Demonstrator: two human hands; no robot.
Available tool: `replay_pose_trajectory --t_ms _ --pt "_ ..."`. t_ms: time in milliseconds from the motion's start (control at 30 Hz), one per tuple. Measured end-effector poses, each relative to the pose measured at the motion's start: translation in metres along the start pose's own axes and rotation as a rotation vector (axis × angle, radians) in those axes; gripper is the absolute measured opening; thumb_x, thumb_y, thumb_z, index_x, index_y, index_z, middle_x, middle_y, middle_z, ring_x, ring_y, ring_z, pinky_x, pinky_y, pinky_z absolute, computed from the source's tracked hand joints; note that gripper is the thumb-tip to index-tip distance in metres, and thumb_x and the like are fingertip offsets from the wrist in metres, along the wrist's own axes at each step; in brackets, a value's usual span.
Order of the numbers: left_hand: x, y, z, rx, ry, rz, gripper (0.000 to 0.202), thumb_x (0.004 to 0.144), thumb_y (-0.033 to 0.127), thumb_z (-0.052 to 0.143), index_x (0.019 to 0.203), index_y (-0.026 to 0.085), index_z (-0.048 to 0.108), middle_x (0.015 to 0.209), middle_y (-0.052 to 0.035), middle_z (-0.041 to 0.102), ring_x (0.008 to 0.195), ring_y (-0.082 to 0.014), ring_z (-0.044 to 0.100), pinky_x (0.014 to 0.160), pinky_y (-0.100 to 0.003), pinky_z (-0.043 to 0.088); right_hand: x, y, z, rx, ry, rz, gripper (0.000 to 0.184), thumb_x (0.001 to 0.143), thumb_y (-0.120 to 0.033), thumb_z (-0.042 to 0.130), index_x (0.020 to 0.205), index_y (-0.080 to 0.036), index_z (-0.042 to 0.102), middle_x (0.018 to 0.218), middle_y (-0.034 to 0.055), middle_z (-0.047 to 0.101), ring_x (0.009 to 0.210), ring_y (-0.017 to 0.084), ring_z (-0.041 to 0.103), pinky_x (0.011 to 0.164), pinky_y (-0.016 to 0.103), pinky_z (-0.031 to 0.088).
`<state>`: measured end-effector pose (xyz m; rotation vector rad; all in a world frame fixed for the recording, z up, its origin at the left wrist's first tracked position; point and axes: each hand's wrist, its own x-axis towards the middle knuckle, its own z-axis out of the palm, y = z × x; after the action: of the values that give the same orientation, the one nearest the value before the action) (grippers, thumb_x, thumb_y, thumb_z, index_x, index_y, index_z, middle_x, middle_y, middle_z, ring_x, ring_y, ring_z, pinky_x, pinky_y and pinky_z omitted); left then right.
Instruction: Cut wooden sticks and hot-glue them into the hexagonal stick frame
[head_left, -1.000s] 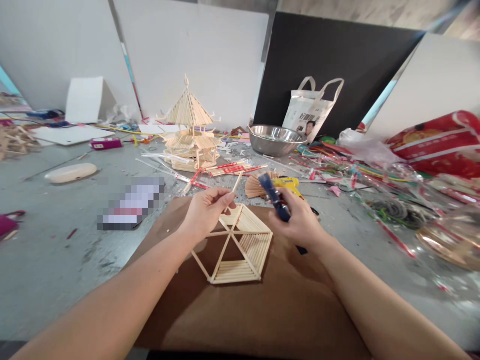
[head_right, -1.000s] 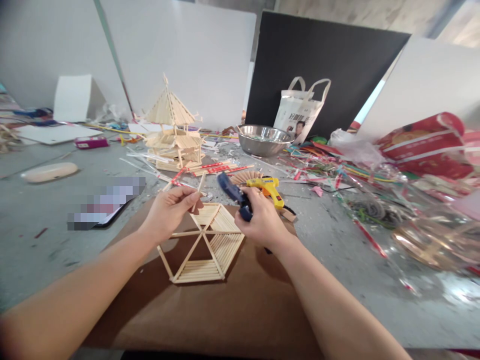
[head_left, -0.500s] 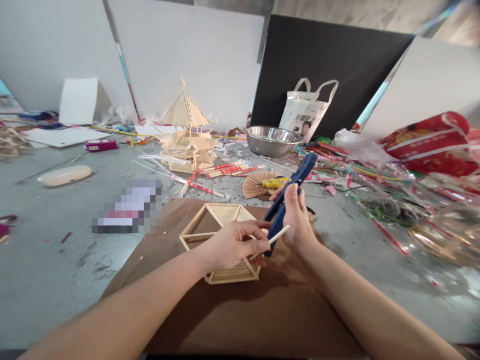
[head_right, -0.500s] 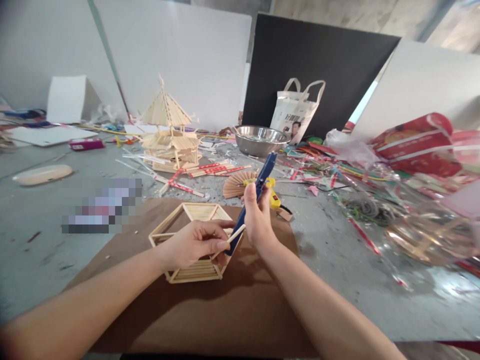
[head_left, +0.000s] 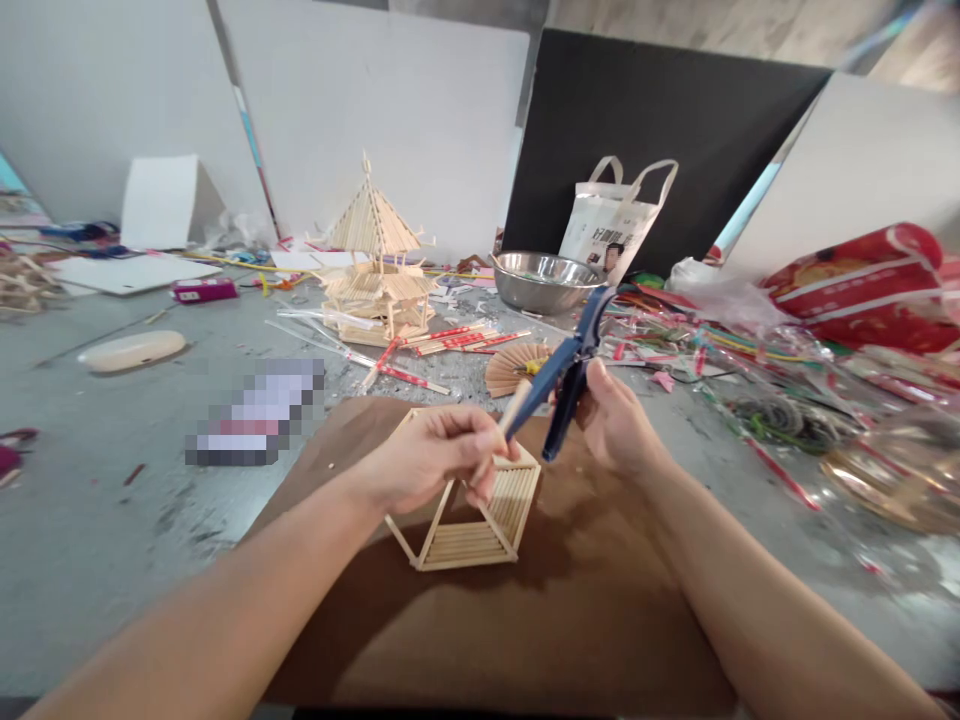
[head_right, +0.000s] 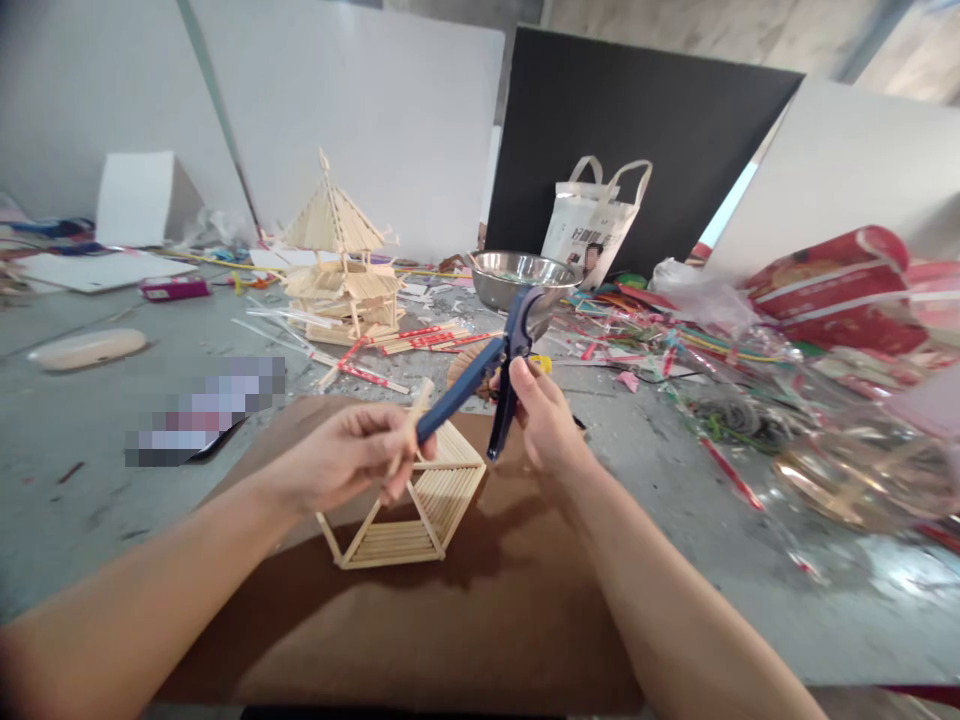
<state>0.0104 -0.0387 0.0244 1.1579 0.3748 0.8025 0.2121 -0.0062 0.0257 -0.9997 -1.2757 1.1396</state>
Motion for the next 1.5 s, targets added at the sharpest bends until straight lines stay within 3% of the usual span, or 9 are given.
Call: replay_pose_trajectory --t_ms 100,200,400,533,700,900,1067,1200,1500 --pt "-0.004 0.011 -0.017 -0.132 -0.049 0.028 0.013 0.074 0.026 0.055 0.074 0.013 0.053 0.082 -0.0067 0.061 0.048 -0.0047 0.052 0.039 -0.013 0.039 -0.002 -0.007 -0.006 0.190 -0.249 0.184 0.026 0.066 -0.040 0.057 0.080 -0.019 0.054 0.066 -0.0012 0.050 0.050 0.008 0.044 0.045 0.023 0.038" --pt "-0.004 0.014 -0.024 -0.149 -0.081 0.001 0.013 0.073 0.024 0.057 0.072 0.012 0.053 0.082 -0.0077 0.061 0.046 -0.0040 0.051 0.036 -0.012 0.037 -0.010 -0.009 -0.004 0.328 -0.391 0.200 0.023 0.063 -0.036 0.055 0.080 -0.020 0.057 0.071 0.0006 0.053 0.051 0.008 0.042 0.037 0.019 0.032" --pt "0.000 0.011 -0.028 -0.202 -0.011 0.031 0.011 0.073 0.022 0.057 0.070 0.012 0.053 0.071 -0.0055 0.062 0.043 -0.0038 0.050 0.036 -0.011 0.036 -0.028 -0.008 0.009 0.290 -0.571 0.136 0.054 0.048 -0.030 0.052 0.102 -0.027 0.052 0.102 0.0044 0.057 0.093 0.023 0.050 0.066 0.037 0.044" --pt "0.002 0.005 -0.028 -0.199 0.004 -0.007 0.010 0.073 0.021 0.056 0.070 0.012 0.053 0.073 -0.0055 0.061 0.043 -0.0036 0.049 0.036 -0.012 0.035 -0.027 -0.006 0.011 0.238 -0.516 0.039 0.061 0.050 -0.033 0.047 0.110 -0.024 0.050 0.109 0.0058 0.055 0.105 0.026 0.045 0.081 0.044 0.037" --pt "0.004 -0.004 -0.023 -0.152 0.039 -0.115 0.012 0.071 0.025 0.059 0.071 0.013 0.054 0.054 -0.0003 0.055 0.044 -0.0058 0.049 0.037 -0.013 0.035 -0.021 -0.009 0.015 0.157 -0.341 -0.019 0.054 0.061 -0.042 0.034 0.105 -0.018 0.053 0.097 0.0103 0.059 0.098 0.028 0.051 0.080 0.046 0.037" --pt "0.009 -0.003 -0.017 0.167 0.281 -0.068 0.020 0.069 0.032 0.060 0.069 0.014 0.053 0.052 0.0028 0.050 0.042 -0.0052 0.046 0.035 -0.015 0.033 -0.017 -0.023 0.005 -0.152 -0.098 -0.119 0.044 0.069 -0.049 0.031 0.091 -0.018 0.054 0.082 0.0075 0.060 0.078 0.023 0.058 0.067 0.037 0.043" --pt "0.009 0.001 -0.014 0.466 0.463 0.155 0.021 0.072 0.034 0.055 0.068 0.013 0.053 0.058 0.0021 0.052 0.047 -0.0055 0.047 0.040 -0.017 0.038 -0.014 -0.027 -0.001 -0.863 0.135 -0.168 0.032 0.065 -0.045 0.051 0.083 -0.019 0.058 0.071 0.0029 0.061 0.069 0.021 0.057 0.064 0.033 0.041" --pt "0.008 -0.001 -0.015 0.550 0.495 0.239 0.020 0.072 0.034 0.055 0.070 0.013 0.055 0.056 0.0027 0.051 0.048 -0.0058 0.046 0.044 -0.018 0.038 -0.014 -0.017 0.010 -1.322 0.067 -0.256 0.033 0.066 -0.043 0.050 0.093 -0.024 0.058 0.084 0.0025 0.064 0.082 0.022 0.057 0.074 0.036 0.035" --pt "0.011 -0.006 -0.011 0.483 0.465 0.134 0.021 0.067 0.033 0.059 0.071 0.012 0.058 0.052 0.0028 0.051 0.046 -0.0055 0.044 0.045 -0.018 0.037 -0.017 -0.004 0.021 -1.372 -0.111 -0.326 0.023 0.068 -0.035 0.050 0.085 -0.022 0.056 0.081 0.0020 0.063 0.076 0.018 0.054 0.067 0.029 0.034"
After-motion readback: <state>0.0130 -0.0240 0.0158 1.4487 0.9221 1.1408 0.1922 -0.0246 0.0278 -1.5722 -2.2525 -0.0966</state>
